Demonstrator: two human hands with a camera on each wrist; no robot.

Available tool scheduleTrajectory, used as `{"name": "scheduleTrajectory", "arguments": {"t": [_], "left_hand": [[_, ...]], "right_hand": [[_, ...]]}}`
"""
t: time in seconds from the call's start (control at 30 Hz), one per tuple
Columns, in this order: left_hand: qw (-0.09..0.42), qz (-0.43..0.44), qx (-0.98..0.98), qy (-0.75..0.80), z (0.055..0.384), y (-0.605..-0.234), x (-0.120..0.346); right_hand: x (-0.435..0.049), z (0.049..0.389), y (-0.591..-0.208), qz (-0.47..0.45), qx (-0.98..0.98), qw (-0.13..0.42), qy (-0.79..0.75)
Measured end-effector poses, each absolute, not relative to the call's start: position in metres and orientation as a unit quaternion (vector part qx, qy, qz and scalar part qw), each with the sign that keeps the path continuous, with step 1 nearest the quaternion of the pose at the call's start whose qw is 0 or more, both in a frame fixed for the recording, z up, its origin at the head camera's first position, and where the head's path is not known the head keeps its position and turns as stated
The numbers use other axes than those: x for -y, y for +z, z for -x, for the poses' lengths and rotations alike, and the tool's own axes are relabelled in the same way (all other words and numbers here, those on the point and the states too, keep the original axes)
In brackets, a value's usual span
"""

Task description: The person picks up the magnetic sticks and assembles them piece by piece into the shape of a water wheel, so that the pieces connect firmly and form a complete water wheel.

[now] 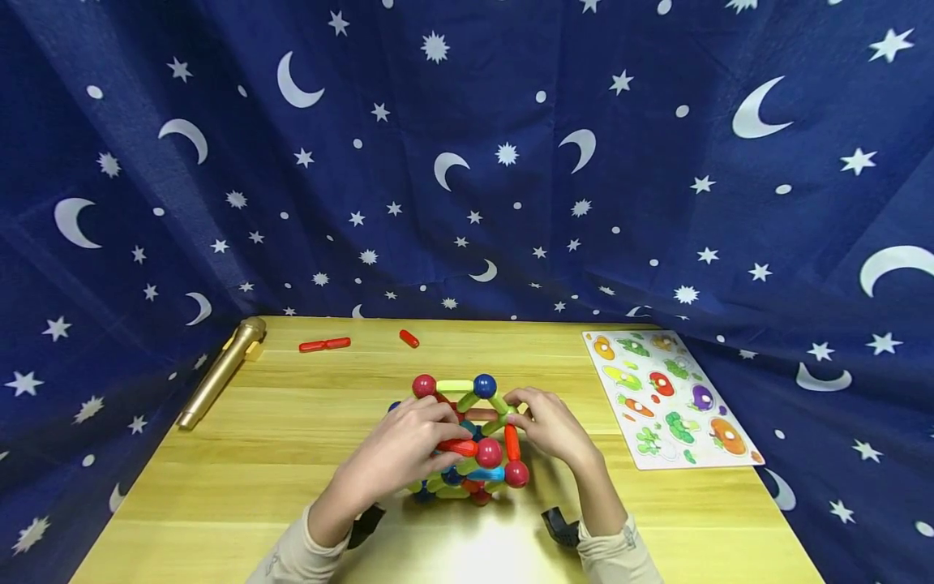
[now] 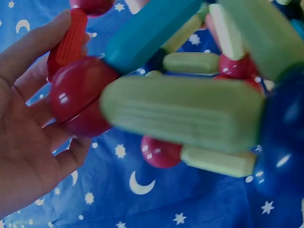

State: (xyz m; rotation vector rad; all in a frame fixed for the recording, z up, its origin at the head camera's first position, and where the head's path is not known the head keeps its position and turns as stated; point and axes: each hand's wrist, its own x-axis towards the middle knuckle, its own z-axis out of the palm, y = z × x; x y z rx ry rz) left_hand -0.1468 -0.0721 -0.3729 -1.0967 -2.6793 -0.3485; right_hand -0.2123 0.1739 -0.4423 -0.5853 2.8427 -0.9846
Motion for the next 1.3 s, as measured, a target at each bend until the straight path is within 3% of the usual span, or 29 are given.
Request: {"name": "scheduleTrajectory", "arguments": {"t": [0.73, 1.03, 1.17, 1.3], "left_hand": [[0.144, 0.306, 0.906, -0.256, 0.148, -0.408, 0.076], [0.104, 0.306, 0.892, -0.317, 0.152, -0.406, 0.089], [0.094, 0.274, 0.877, -0.384, 0.176, -0.4, 0.109], [0.102, 0.186, 0.9, -0.382, 0.242, -0.409, 0.133]], "right_hand": [[-0.174, 0.213, -0.438, 0.209, -0.927, 0.03, -0.311], [-0.174, 0.212, -0.438, 0.208, -0.924, 0.044, -0.318], [-0.174, 0.213, -0.44, 0.213, -0.921, 0.044, -0.324], [-0.175, 0.214, -0.441, 0.22, -0.915, 0.046, -0.334]]}}
